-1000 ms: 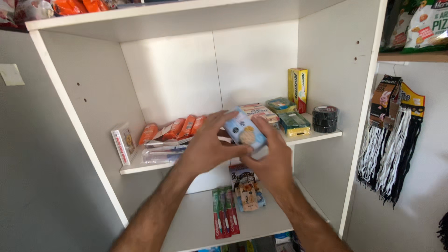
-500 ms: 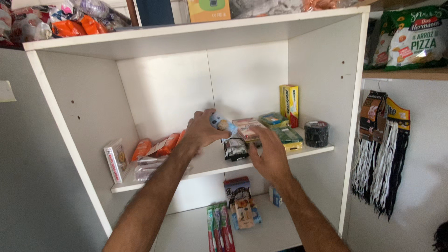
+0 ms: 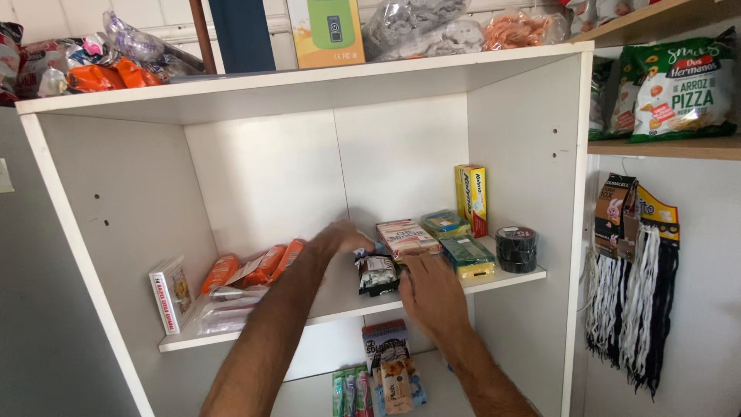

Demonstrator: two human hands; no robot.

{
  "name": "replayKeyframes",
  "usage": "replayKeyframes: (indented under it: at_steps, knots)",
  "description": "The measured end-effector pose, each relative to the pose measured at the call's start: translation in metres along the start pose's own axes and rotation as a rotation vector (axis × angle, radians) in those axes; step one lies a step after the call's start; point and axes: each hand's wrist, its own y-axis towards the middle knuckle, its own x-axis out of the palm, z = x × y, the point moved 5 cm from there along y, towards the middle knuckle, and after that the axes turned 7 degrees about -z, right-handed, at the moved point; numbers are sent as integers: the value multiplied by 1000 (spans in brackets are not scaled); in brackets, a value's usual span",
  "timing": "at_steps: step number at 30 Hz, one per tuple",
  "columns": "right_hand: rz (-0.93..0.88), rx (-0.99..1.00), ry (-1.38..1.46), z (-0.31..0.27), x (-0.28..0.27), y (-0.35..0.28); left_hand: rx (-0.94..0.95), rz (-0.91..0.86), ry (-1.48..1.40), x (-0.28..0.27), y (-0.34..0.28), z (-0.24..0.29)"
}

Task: The person moves various grocery items including boxes, packages, and toiletries from lower shelves to upper shelves in a pantry or storage area by hand.

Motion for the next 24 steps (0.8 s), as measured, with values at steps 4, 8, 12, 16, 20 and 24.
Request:
replayKeyframes:
  at_steps: [4, 8, 12, 16, 20, 24]
  knots:
    - [-34, 6, 42, -2, -8, 2, 53, -29, -115, -8, -29, 16]
    - [-130, 8, 25, 1, -2, 4, 126, -28, -20, 0, 6, 13]
    - [-142, -1, 7, 3, 3, 0, 103, -38, -197, -1, -6, 18]
    - [-111, -15, 27, 2, -1, -1, 102, -57, -43, -7, -12, 23]
    - [-137, -15, 3, -2, -6, 1, 125, -103, 125, -14, -79, 44]
    - [-40, -39, -44, 0, 1, -1, 130, -193, 129, -18, -180, 74]
